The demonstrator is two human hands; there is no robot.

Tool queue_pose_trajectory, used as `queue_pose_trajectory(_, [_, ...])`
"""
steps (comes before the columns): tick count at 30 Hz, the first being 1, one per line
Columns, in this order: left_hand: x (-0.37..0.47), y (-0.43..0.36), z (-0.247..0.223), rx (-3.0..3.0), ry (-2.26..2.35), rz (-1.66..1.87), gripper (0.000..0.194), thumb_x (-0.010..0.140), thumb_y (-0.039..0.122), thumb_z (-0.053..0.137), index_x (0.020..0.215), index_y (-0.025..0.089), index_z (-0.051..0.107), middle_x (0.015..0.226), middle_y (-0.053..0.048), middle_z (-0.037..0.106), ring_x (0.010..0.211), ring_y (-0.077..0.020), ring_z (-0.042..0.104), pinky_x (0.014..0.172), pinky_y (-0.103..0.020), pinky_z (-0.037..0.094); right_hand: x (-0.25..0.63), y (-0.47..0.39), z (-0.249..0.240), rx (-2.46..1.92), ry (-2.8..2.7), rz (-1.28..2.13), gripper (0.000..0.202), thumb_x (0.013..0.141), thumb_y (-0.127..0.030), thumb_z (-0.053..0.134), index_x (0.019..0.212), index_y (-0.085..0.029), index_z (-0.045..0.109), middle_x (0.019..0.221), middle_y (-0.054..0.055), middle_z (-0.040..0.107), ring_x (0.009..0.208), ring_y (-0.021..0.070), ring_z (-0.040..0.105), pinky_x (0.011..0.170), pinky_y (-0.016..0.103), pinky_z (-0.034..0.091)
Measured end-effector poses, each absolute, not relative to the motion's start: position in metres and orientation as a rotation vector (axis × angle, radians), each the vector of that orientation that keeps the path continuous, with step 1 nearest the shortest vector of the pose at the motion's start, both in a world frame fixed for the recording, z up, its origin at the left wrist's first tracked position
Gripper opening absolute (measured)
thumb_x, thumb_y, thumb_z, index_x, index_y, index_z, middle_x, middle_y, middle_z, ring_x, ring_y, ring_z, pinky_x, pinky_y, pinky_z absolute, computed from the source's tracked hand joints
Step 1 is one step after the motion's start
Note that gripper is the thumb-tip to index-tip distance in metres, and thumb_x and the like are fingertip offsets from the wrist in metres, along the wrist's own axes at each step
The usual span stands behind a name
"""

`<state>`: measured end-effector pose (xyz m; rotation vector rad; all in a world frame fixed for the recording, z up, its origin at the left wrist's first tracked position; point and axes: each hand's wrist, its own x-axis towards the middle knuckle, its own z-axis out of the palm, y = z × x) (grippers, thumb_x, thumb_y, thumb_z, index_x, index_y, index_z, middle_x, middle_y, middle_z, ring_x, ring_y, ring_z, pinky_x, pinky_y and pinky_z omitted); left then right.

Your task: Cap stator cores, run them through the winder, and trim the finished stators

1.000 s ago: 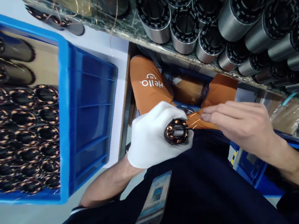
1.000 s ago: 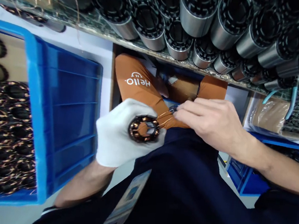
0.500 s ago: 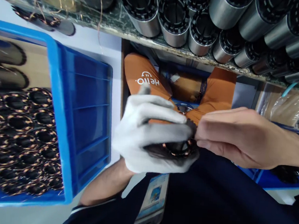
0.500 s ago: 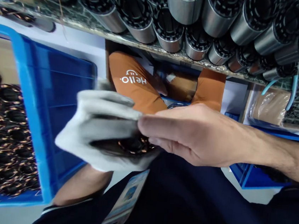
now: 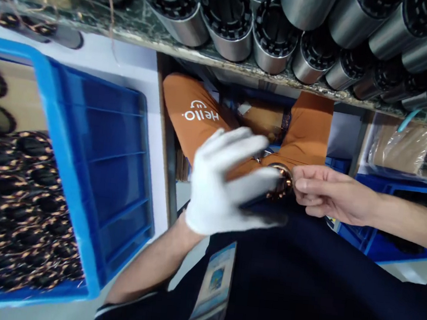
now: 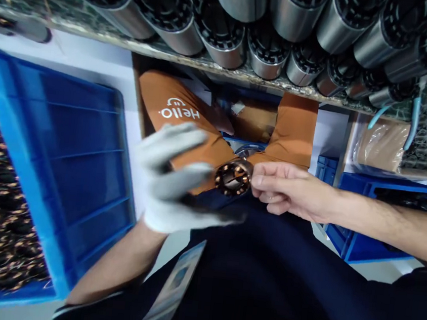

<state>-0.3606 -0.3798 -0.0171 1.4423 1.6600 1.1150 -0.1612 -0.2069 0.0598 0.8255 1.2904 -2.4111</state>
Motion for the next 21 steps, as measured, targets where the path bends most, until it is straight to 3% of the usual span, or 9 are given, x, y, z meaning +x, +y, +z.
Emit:
queue_pose_trajectory(2, [-0.356,-0.36,-0.009,1.474,1.488,1.191,0.045,0.08,0.064,0.088,0.104,0.027,0.078,0.106,-0.006,0.084,0.112,-0.0352,0.083,0.116,-0.064,0.061,-0.169,-0.198,0.073,0.529,1.824,-2.171,0.046,0.114,-0.053,0.067,0.083,-0.027,0.047,0.067,-0.009,0.033,0.056,0.0111,0.024,0.053,0.029,0.026])
queue_pose_trajectory(5, [-0.342,-0.341,-0.002,1.219,1.127,0.993,0.028,0.099,0.045,0.062,0.104,0.021,0.077,0.09,-0.005,0.08,0.08,-0.0246,0.079,0.083,-0.044,0.07,-0.176,-0.172,0.092,0.174,2.436,-1.645,0.05,0.111,-0.036,0.074,0.071,-0.025,0.045,0.065,-0.006,0.031,0.062,0.0148,0.024,0.063,0.035,0.032])
queue_pose_trajectory(7, [-0.337,-0.339,0.001,1.158,1.12,0.895,0.026,0.102,0.04,0.062,0.112,0.02,0.075,0.095,-0.006,0.081,0.081,-0.0249,0.079,0.076,-0.041,0.069,-0.171,-0.154,0.101,0.09,2.65,-1.379,0.041,0.111,-0.033,0.07,0.074,-0.025,0.055,0.071,-0.003,0.048,0.068,0.0166,0.037,0.072,0.038,0.039])
queue_pose_trajectory(9, [-0.339,-0.341,0.004,1.332,1.327,0.943,0.032,0.097,0.035,0.075,0.124,0.02,0.072,0.111,-0.009,0.082,0.1,-0.0286,0.082,0.099,-0.049,0.07,-0.162,-0.141,0.104,0.181,2.701,-1.22,0.021,0.106,-0.044,0.079,0.094,-0.027,0.071,0.099,0.002,0.07,0.089,0.0219,0.06,0.085,0.043,0.05])
queue_pose_trajectory(11, [-0.343,-0.34,0.009,1.644,1.496,0.958,0.034,0.093,0.027,0.08,0.126,0.022,0.072,0.123,-0.009,0.082,0.116,-0.0306,0.08,0.125,-0.06,0.057,-0.152,-0.135,0.098,0.413,2.401,-1.428,0.039,0.095,-0.057,0.092,0.113,-0.026,0.077,0.122,0.007,0.077,0.109,0.0276,0.071,0.094,0.045,0.058])
queue_pose_trajectory(13, [-0.347,-0.336,0.015,1.913,1.497,0.901,0.014,0.099,0.022,0.07,0.112,0.024,0.074,0.115,-0.006,0.081,0.109,-0.0274,0.08,0.133,-0.064,0.048,-0.145,-0.139,0.086,0.547,1.821,-1.756,0.044,0.093,-0.062,0.09,0.112,-0.024,0.078,0.115,0.007,0.081,0.104,0.0247,0.076,0.089,0.04,0.063])
queue_pose_trajectory(17, [-0.348,-0.328,0.027,1.88,1.463,0.88,0.011,0.103,0.027,0.063,0.097,0.025,0.072,0.092,-0.001,0.076,0.082,-0.022,0.074,0.122,-0.061,0.056,-0.14,-0.161,0.063,0.563,1.328,-2.023,0.041,0.104,-0.06,0.076,0.088,-0.024,0.063,0.074,-0.004,0.064,0.065,0.0136,0.06,0.064,0.029,0.053])
queue_pose_trajectory(19, [-0.346,-0.328,0.025,1.623,1.418,0.868,0.01,0.099,0.031,0.067,0.103,0.025,0.074,0.096,-0.003,0.078,0.086,-0.0245,0.075,0.116,-0.059,0.06,-0.141,-0.169,0.064,0.483,1.797,-1.952,0.04,0.11,-0.049,0.07,0.081,-0.025,0.054,0.068,-0.008,0.048,0.06,0.0119,0.045,0.062,0.029,0.046])
queue_pose_trajectory(21, [-0.344,-0.329,0.019,1.361,1.259,0.802,0.019,0.103,0.037,0.062,0.098,0.023,0.073,0.092,-0.005,0.077,0.08,-0.0248,0.075,0.095,-0.049,0.068,-0.144,-0.17,0.074,0.283,2.383,-1.667,0.043,0.113,-0.038,0.061,0.075,-0.026,0.046,0.068,-0.007,0.037,0.063,0.0141,0.035,0.069,0.033,0.045])
